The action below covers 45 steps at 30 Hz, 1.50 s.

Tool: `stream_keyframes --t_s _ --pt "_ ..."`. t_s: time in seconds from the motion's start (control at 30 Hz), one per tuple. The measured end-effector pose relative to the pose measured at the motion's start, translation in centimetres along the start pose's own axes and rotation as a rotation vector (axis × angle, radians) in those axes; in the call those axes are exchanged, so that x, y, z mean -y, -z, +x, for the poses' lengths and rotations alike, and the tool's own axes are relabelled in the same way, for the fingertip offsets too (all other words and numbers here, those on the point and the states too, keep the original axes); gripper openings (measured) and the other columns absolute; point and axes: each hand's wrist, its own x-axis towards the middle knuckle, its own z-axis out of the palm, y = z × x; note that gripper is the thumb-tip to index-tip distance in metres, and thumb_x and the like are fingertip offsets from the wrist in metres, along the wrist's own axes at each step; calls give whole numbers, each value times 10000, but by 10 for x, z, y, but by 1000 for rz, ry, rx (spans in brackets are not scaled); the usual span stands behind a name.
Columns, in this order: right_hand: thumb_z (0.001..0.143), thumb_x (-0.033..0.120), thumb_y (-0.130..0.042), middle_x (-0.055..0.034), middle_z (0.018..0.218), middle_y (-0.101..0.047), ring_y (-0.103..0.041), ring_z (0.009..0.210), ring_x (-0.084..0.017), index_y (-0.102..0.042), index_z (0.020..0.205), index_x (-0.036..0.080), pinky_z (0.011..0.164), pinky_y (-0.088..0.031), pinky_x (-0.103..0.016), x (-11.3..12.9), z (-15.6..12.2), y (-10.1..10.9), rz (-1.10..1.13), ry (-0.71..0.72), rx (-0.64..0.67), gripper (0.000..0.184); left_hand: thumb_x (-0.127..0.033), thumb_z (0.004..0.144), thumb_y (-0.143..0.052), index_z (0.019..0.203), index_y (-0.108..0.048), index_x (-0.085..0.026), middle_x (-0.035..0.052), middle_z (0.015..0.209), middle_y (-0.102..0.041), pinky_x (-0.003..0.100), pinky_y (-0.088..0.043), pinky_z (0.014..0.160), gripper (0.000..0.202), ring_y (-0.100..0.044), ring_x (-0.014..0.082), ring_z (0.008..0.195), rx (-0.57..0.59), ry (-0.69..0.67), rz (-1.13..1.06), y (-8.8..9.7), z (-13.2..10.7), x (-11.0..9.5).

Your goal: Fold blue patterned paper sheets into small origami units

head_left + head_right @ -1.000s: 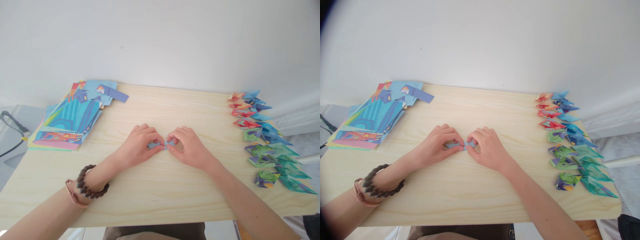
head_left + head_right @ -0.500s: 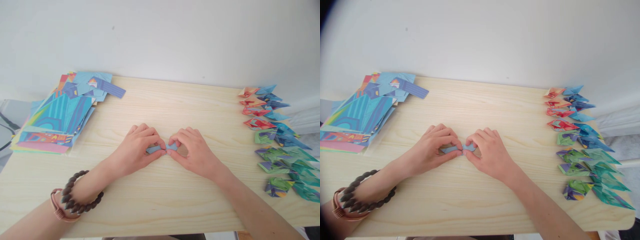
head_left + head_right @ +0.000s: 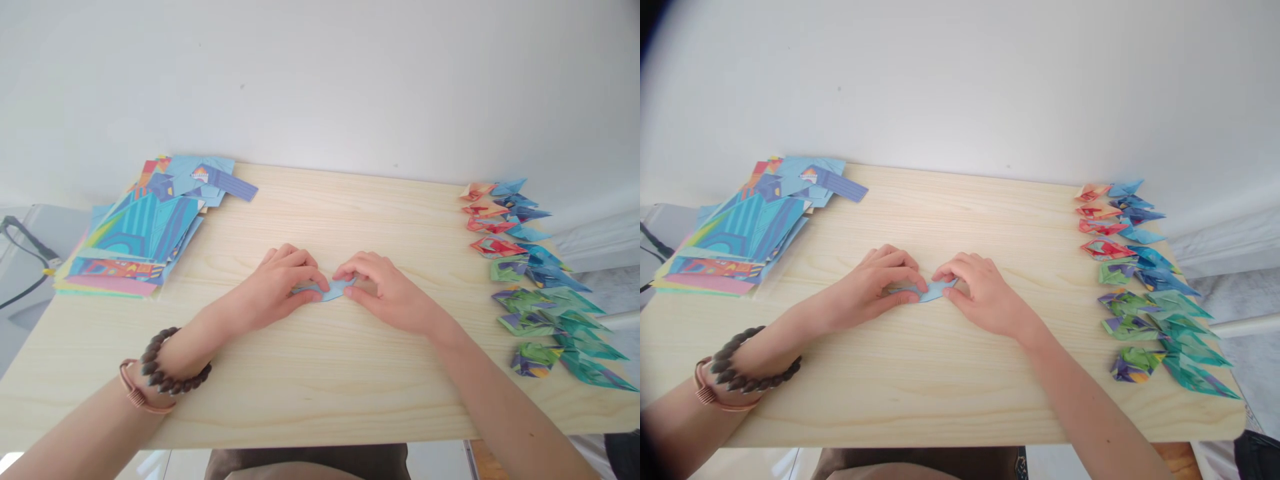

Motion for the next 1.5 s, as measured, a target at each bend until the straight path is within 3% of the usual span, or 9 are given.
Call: stream_keyframes --t_s 0.2,0.37,0.53,0.73,0.87,1.1,1.33,1.5 --pt "799 78 -498 -14 985 -639 -553 889 -162 -596 1000 249 842 -418 -338 -3 1 -2 37 -6 -33 282 -347 867 -564 1010 -661 -330 21 1018 -534 367 -311 882 173 -423 211 996 49 -23 -5 4 -1 7" --pt "795 95 -506 -17 963 -645 -561 871 -164 -599 983 244 835 -420 -343 -4 1 -5 22 0 -51 257 -376 854 -580 1008 -666 -357 18 1039 -525 386 -292 885 177 -406 218 1006 28 -1 68 5 -4 7" --pt "821 131 -519 -18 981 -645 -560 915 -177 -589 980 247 863 -403 -358 -4 2 -5 -5 6 -60 209 -356 881 -548 1092 -631 -414 20 1056 -502 415 -291 942 235 -392 218 1033 17 -63 106 5 -5 7" --pt "847 187 -540 -26 985 -633 -558 922 -176 -575 1009 238 874 -395 -354 -4 1 -4 -8 17 -56 173 -338 893 -527 1111 -615 -458 17 1179 -450 579 -64 1094 264 -305 256 1230 -10 -143 137 5 -6 10" --pt "829 268 -597 -29 996 -628 -552 965 -199 -579 1008 245 916 -370 -392 -1 0 -5 -31 3 -49 181 -319 892 -527 1119 -620 -434 19 1291 -411 595 -79 1098 271 -217 286 1314 2 -146 140 5 -7 11" --pt "819 188 -577 -20 1047 -626 -561 975 -177 -573 1044 258 867 -421 -345 -3 2 -1 86 -42 -17 236 -320 898 -520 1140 -603 -442 3 1359 -391 599 -96 1095 283 -226 297 1333 36 -160 139 6 -7 13" --pt "798 85 -517 -20 1052 -623 -551 992 -163 -577 1049 241 840 -446 -317 -4 2 1 115 -37 8 301 -173 908 -450 1271 -468 -482 -33 1470 -261 606 -59 1103 477 -128 313 1393 159 -152 194 13 -9 12" --pt "779 34 -471 -24 1063 -609 -556 1000 -151 -576 1050 236 838 -454 -303 -5 3 2 164 -40 21 354 35 793 -375 1316 -405 -480 -83 1529 -143 592 -27 1116 734 -37 288 1420 251 -126 189 20 -10 11"
